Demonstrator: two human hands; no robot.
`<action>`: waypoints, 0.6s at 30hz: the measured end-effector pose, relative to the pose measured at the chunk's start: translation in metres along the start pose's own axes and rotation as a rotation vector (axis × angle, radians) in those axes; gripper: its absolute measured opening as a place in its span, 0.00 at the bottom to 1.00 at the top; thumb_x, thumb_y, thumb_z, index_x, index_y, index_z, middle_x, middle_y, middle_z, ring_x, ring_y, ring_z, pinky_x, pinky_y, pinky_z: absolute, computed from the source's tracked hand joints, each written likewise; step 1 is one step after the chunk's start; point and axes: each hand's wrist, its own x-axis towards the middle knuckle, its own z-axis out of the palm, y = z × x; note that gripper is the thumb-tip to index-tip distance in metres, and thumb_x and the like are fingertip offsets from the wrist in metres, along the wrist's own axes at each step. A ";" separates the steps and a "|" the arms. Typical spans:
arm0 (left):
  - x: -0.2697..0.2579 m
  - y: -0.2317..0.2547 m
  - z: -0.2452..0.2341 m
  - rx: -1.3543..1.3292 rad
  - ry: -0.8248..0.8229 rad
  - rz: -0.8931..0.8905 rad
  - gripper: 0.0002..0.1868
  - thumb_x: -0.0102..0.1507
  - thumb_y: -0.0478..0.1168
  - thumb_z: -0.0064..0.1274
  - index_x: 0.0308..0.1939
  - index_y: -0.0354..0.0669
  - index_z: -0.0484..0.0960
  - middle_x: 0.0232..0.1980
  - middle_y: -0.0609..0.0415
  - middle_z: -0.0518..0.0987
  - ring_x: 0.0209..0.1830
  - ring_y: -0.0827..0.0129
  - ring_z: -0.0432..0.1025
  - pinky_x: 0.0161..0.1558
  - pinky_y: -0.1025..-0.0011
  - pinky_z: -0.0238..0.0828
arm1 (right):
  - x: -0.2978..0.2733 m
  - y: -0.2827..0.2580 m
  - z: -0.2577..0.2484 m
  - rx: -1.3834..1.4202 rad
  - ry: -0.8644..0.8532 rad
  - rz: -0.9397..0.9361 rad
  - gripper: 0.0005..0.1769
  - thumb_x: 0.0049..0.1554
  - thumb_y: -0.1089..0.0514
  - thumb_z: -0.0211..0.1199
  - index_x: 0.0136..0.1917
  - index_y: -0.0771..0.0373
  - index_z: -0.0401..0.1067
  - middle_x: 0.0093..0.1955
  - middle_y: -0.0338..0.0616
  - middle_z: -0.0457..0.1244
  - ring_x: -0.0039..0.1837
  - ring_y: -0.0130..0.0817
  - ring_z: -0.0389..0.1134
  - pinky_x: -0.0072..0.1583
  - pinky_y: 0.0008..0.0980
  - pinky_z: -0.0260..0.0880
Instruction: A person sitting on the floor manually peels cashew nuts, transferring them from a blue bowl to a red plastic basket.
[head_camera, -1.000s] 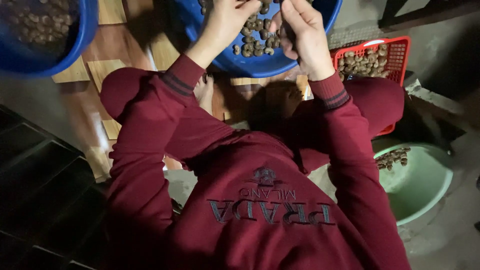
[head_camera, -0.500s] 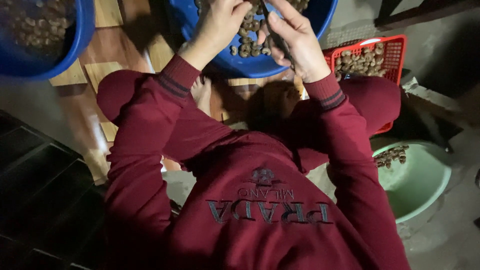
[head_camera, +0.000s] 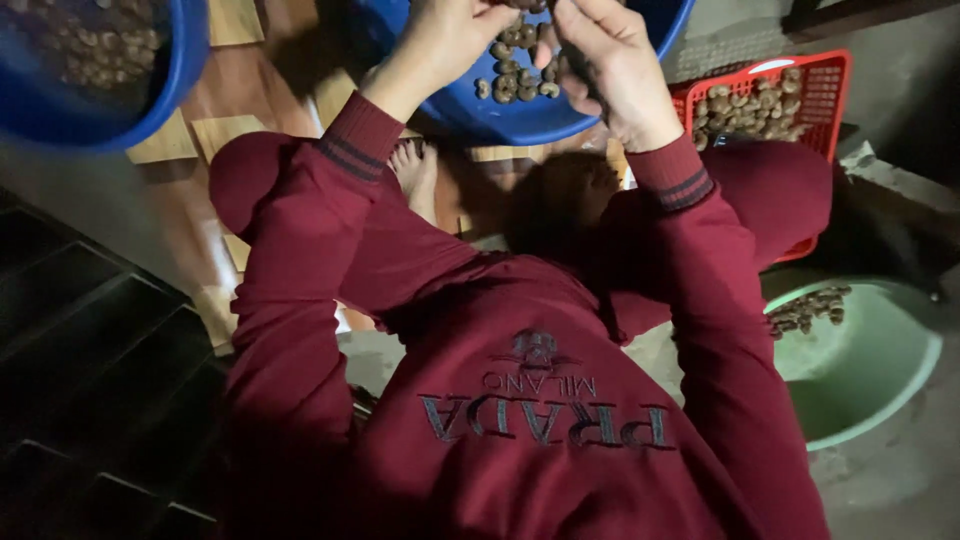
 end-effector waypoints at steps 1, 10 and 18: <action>0.002 0.001 -0.002 -0.219 -0.118 -0.084 0.08 0.65 0.29 0.55 0.48 0.30 0.82 0.42 0.47 0.87 0.35 0.67 0.82 0.33 0.74 0.77 | 0.001 -0.001 -0.003 0.053 0.025 0.031 0.14 0.70 0.50 0.53 0.63 0.56 0.73 0.45 0.40 0.69 0.29 0.18 0.54 0.27 0.15 0.44; -0.006 -0.113 0.044 -0.374 -0.487 -0.595 0.16 0.71 0.49 0.48 0.56 0.49 0.83 0.53 0.58 0.81 0.46 0.69 0.79 0.48 0.77 0.72 | -0.017 -0.005 -0.019 0.118 0.302 -0.086 0.16 0.67 0.49 0.52 0.52 0.64 0.71 0.32 0.42 0.60 0.31 0.26 0.58 0.33 0.20 0.53; -0.123 -0.249 0.165 0.985 -0.092 -0.033 0.14 0.63 0.42 0.55 0.53 0.50 0.81 0.59 0.44 0.72 0.31 0.50 0.73 0.31 0.57 0.76 | -0.022 -0.028 0.003 0.196 0.189 -0.126 0.16 0.70 0.50 0.51 0.65 0.60 0.67 0.48 0.43 0.69 0.31 0.22 0.57 0.30 0.19 0.50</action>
